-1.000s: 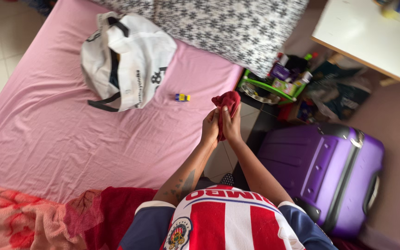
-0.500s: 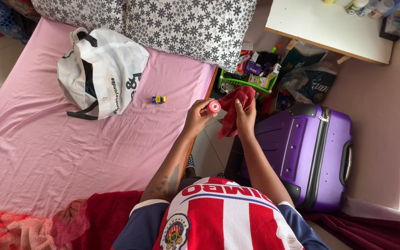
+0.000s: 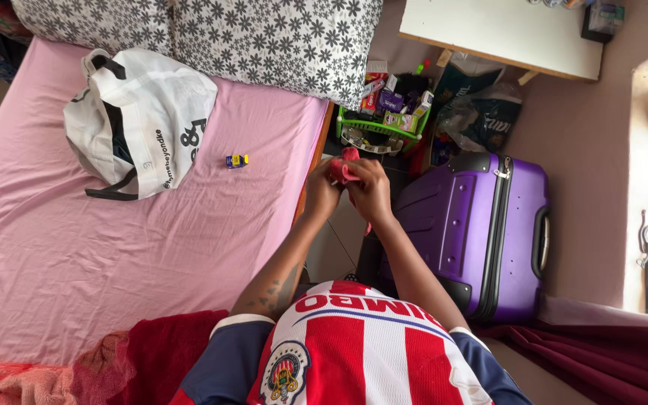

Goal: The person wipes several cosmetic containers and a small black box with a red cloth. They pick up each item from the bed, wipe it, and place it on a white table next to a mirror.

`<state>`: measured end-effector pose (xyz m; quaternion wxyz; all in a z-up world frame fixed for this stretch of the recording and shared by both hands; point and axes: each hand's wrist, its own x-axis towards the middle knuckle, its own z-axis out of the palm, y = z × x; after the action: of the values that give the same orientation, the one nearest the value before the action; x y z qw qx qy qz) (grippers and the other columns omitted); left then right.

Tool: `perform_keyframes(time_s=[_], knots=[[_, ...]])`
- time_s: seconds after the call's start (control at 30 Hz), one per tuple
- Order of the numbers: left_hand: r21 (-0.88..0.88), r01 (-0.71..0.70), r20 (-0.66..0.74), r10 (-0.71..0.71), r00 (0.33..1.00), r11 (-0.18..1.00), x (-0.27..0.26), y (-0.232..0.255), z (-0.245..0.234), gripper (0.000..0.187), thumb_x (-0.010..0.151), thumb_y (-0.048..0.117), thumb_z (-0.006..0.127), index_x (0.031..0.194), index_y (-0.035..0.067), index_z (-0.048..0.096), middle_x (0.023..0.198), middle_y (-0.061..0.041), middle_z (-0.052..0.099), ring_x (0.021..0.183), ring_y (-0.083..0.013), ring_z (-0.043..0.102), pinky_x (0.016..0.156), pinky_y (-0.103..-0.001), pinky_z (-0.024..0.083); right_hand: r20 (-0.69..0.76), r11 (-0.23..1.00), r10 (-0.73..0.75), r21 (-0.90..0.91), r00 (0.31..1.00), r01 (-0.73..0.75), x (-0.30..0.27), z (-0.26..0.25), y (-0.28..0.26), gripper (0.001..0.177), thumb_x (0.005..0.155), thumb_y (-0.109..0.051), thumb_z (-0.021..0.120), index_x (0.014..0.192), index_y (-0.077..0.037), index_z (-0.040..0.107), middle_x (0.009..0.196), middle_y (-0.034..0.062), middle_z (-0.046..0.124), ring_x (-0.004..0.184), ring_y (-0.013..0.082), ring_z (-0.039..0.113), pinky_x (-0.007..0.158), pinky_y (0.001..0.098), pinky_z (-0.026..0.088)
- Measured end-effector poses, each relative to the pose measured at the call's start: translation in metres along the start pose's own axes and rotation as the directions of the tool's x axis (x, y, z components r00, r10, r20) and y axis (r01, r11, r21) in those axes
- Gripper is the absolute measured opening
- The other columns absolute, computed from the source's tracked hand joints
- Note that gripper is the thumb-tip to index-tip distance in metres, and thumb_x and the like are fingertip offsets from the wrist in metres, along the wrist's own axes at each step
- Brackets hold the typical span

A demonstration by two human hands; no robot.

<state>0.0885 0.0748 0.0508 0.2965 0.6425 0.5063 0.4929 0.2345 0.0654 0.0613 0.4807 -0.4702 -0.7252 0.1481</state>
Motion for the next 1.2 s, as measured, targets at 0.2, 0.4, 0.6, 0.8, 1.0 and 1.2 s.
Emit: perform_keyframes(time_s=[0.2, 0.4, 0.6, 0.8, 1.0, 1.2], knots=[[-0.054, 0.027, 0.029, -0.026, 0.999, 0.998, -0.004, -0.003, 0.0, 0.036, 0.079, -0.001, 0.081, 0.113, 0.006, 0.072, 0.11, -0.011, 0.074, 0.093, -0.0268, 0.074, 0.077, -0.035, 0.059, 0.0, 0.953, 0.256, 0.167, 0.967, -0.252, 0.01, -0.005, 0.009, 0.031, 0.083, -0.003, 0.075, 0.113, -0.006, 0.074, 0.105, 0.0127, 0.074, 0.097, 0.031, 0.067, 0.085, 0.0398, 0.053], [-0.071, -0.056, 0.06, 0.06, 0.996, 0.996, 0.003, -0.006, -0.012, 0.045, 0.077, 0.0, 0.085, 0.119, 0.003, 0.068, 0.117, -0.012, 0.071, 0.102, -0.0254, 0.073, 0.084, -0.034, 0.061, 0.023, 0.993, 0.114, 0.04, 0.993, -0.115, 0.01, -0.002, 0.007, 0.031, 0.079, -0.005, 0.078, 0.109, -0.004, 0.074, 0.102, 0.0134, 0.074, 0.095, 0.0331, 0.067, 0.084, 0.041, 0.054], [-0.188, 0.009, 0.026, -0.004, 1.0, 0.982, 0.004, -0.008, -0.013, 0.044, 0.082, -0.004, 0.079, 0.124, 0.003, 0.067, 0.123, -0.011, 0.069, 0.109, -0.0257, 0.073, 0.089, -0.033, 0.064, -0.009, 0.998, 0.013, -0.063, 1.0, -0.014, 0.019, -0.005, -0.015, 0.033, 0.073, -0.001, 0.075, 0.105, -0.006, 0.075, 0.099, 0.0129, 0.074, 0.094, 0.0355, 0.065, 0.085, 0.0438, 0.052], [-0.259, 0.067, 0.142, -0.03, 0.989, 0.964, 0.003, -0.009, -0.024, 0.047, 0.082, 0.0, 0.081, 0.126, 0.003, 0.065, 0.123, -0.009, 0.067, 0.112, -0.0224, 0.07, 0.093, -0.034, 0.062, -0.029, 0.978, 0.191, 0.096, 0.981, -0.188, 0.025, 0.017, 0.01, 0.029, 0.078, 0.0, 0.074, 0.106, -0.005, 0.076, 0.095, 0.0092, 0.075, 0.09, 0.0262, 0.066, 0.082, 0.0379, 0.054], [-0.656, 0.25, 0.147, -0.205, 0.968, 0.712, 0.007, -0.026, 0.0, 0.048, 0.093, 0.011, 0.074, 0.137, 0.006, 0.053, 0.121, -0.008, 0.07, 0.112, -0.0146, 0.066, 0.097, -0.028, 0.055, 0.036, 0.624, 0.516, 0.669, 0.856, -0.405, 0.022, 0.004, 0.022, 0.022, 0.096, -0.005, 0.07, 0.117, 0.001, 0.073, 0.106, 0.0036, 0.074, 0.095, 0.0106, 0.068, 0.084, 0.0267, 0.056], [-0.633, 0.326, 0.108, -0.337, 0.935, 0.702, 0.008, -0.046, 0.016, 0.039, 0.099, 0.016, 0.064, 0.134, -0.001, 0.064, 0.123, -0.01, 0.071, 0.11, -0.0144, 0.067, 0.096, -0.029, 0.054, -0.144, 0.986, 0.026, 0.167, 0.989, -0.001, 0.017, 0.026, -0.008, 0.03, 0.095, -0.014, 0.073, 0.123, -0.004, 0.066, 0.121, 0.0095, 0.07, 0.111, 0.0209, 0.062, 0.096, 0.0319, 0.051]])
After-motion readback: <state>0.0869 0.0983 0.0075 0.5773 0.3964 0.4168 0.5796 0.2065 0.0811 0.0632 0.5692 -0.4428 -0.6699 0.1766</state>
